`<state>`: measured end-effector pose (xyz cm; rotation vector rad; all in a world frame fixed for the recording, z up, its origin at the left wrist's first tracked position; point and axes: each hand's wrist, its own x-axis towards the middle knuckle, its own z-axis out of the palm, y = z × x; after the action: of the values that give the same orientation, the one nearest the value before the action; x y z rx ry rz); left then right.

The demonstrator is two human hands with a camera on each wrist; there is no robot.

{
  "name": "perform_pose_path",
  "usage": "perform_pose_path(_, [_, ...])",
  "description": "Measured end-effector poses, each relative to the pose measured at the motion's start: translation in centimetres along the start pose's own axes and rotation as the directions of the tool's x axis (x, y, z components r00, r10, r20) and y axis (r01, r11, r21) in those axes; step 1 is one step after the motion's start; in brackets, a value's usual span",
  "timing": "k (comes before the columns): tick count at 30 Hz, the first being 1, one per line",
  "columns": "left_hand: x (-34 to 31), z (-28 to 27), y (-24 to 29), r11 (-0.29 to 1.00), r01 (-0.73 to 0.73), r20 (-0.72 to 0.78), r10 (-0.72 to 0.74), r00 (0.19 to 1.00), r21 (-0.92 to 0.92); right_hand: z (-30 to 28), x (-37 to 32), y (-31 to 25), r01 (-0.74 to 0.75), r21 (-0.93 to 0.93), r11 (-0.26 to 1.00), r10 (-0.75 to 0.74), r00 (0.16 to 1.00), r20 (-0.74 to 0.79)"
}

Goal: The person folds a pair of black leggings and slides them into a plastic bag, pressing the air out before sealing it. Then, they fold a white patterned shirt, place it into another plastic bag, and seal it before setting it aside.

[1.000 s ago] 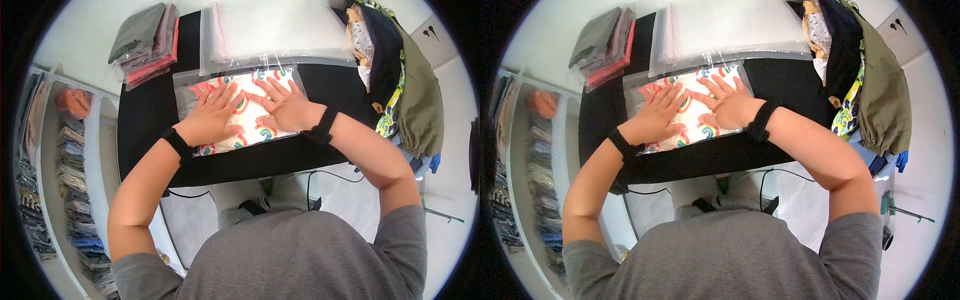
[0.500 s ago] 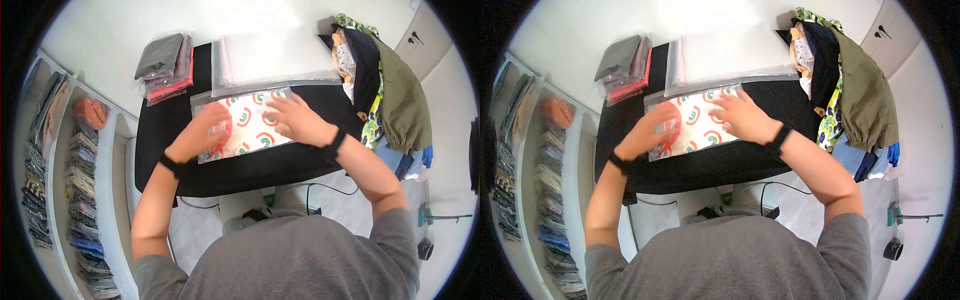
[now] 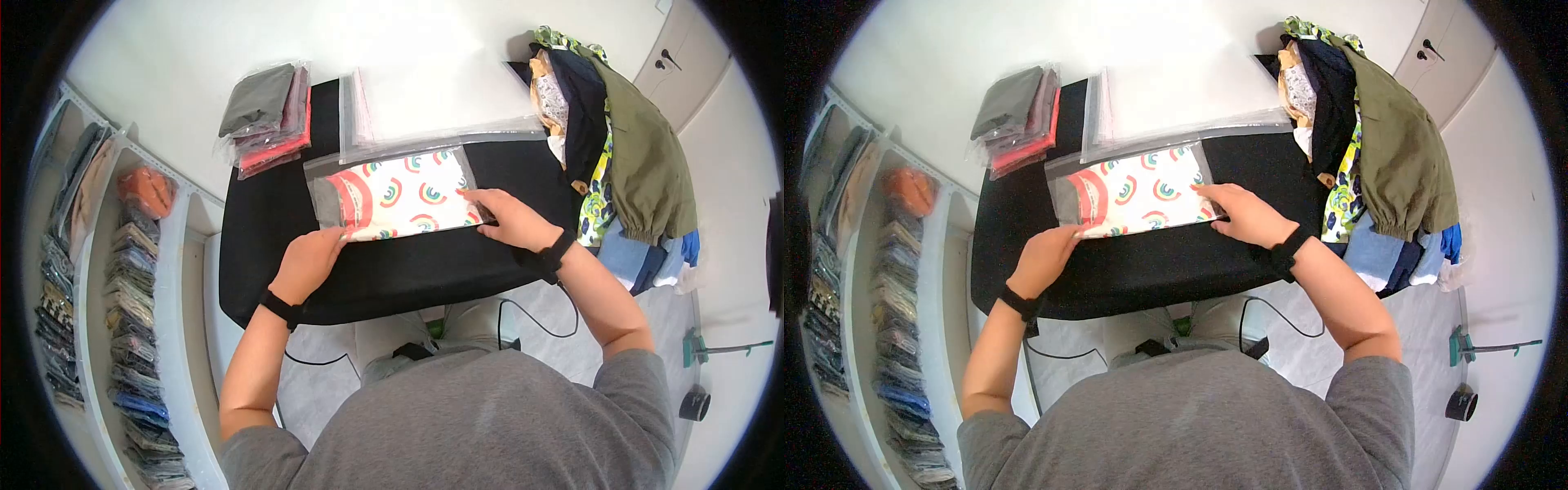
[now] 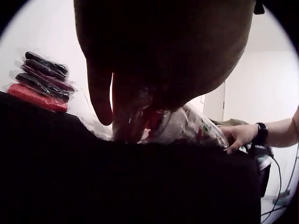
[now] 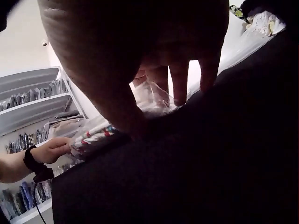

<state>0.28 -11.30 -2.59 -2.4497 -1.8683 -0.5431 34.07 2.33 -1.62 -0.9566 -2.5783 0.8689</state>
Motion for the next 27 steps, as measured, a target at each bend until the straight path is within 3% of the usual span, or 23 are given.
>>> perform_pose_path(3, [0.5, -1.1, 0.2, 0.996, 0.075, 0.032, -0.074, 0.997, -0.047, -0.1, 0.1, 1.1, 0.11, 0.049, 0.993, -0.108, 0.994, -0.03])
perform_pose_path(6, [0.9, -3.7, 0.4, 0.992, 0.082, -0.01, -0.083, 0.996, -0.101, -0.4, 0.3, 1.2, 0.052, 0.069, 0.996, -0.049, 0.998, -0.04])
perform_pose_path(7, [1.1, -5.0, 0.5, 0.963, 0.132, 0.023, -0.13, 0.991, -0.236, -0.1, 0.0, 0.8, 0.017, 0.228, 0.973, 0.014, 0.991, -0.131])
perform_pose_path(8, [1.4, -6.5, 0.6, 0.913, 0.182, 0.062, -0.171, 0.983, -0.366, -0.7, 0.0, -0.1, 0.018, 0.227, 0.974, 0.012, 0.992, -0.129])
perform_pose_path(10, [1.9, -10.0, 1.2, 0.875, 0.185, 0.065, -0.175, 0.982, -0.447, -2.5, -0.3, -2.6, 0.019, 0.59, 0.807, 0.074, 0.989, -0.132])
perform_pose_path(11, [2.1, -11.1, 0.4, 0.882, 0.193, 0.121, -0.156, 0.98, -0.429, -3.2, -0.1, -3.1, 0.075, 0.624, 0.777, 0.053, 0.982, -0.184])
perform_pose_path(12, [2.4, -12.1, -0.1, 0.902, 0.15, 0.126, -0.107, 0.986, -0.405, -4.4, 0.0, -4.3, 0.024, 0.698, 0.716, 0.11, 0.983, -0.147])
perform_pose_path(14, [3.3, -13.3, -0.5, 0.733, 0.319, 0.297, -0.166, 0.941, -0.601, -5.1, 1.3, -5.6, 0.014, 0.876, 0.482, 0.163, 0.981, -0.105])
perform_pose_path(17, [5.2, -12.1, -2.3, 0.635, 0.41, 0.369, -0.204, 0.907, -0.655, -4.9, 3.7, -4.8, -0.054, 0.891, 0.45, 0.219, 0.974, -0.052])
perform_pose_path(18, [5.9, -10.7, -3.2, 0.559, 0.48, 0.422, -0.24, 0.874, -0.677, -4.4, 4.6, -4.1, -0.115, 0.91, 0.399, 0.269, 0.963, 0.003])
perform_pose_path(19, [5.8, -6.9, -6.8, 0.379, 0.479, 0.404, -0.263, 0.876, -0.792, -2.6, 6.6, 1.0, -0.13, 0.876, 0.465, 0.246, 0.969, 0.013])
perform_pose_path(20, [5.6, -6.5, -5.8, 0.279, 0.599, 0.451, -0.447, 0.773, -0.751, -2.2, 6.8, 3.8, -0.241, 0.858, 0.454, 0.262, 0.956, 0.13])
perform_pose_path(22, [4.4, -4.1, -6.5, 0.196, 0.767, 0.518, -0.634, 0.575, -0.611, -1.3, 5.9, 2.9, -0.513, 0.822, 0.246, 0.523, 0.785, 0.333])
perform_pose_path(24, [2.3, -1.9, -7.1, 0.144, 0.792, 0.572, -0.616, 0.541, -0.593, -0.7, 4.8, 3.8, -0.442, 0.87, 0.219, 0.43, 0.844, 0.32])
perform_pose_path(27, [-0.5, -1.0, -5.6, 0.055, 0.743, 0.57, -0.604, 0.557, -0.667, -0.1, 3.5, 4.3, -0.485, 0.855, 0.182, 0.392, 0.833, 0.389])
